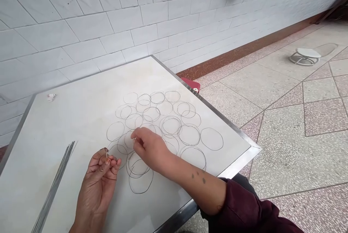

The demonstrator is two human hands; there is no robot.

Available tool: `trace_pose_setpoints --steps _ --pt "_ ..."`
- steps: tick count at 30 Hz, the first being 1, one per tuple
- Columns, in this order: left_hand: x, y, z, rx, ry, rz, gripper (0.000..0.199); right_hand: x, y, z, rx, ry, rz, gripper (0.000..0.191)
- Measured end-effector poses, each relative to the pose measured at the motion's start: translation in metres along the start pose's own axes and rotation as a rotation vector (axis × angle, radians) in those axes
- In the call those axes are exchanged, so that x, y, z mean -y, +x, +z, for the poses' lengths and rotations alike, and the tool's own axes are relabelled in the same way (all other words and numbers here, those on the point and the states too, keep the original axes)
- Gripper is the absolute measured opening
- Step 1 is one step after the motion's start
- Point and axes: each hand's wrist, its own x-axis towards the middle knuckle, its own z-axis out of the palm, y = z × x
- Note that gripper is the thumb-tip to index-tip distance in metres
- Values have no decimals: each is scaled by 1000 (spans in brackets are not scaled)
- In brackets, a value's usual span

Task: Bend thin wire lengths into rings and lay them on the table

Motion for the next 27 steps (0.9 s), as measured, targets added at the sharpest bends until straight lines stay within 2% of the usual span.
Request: trace_pose_setpoints --steps 5,10,13,16,23,27 --pt "-1 -3 0 38 65 -37 37 -1 0 1 15 -78 13 18" --pt "-1 -4 1 78 137 -92 39 -5 3 1 8 -131 -130 17" --pt "-1 -3 1 80 143 -110 40 -8 4 -1 55 -136 -221 12" --pt "-2 -3 2 92 145 -141 40 -11 5 -2 104 -127 -284 17" --pt "-1 -2 -3 150 163 -189 36 -13 4 -4 172 -85 -303 25" --pt "1 0 -5 138 146 -168 34 -10 6 -6 123 -25 -258 13"
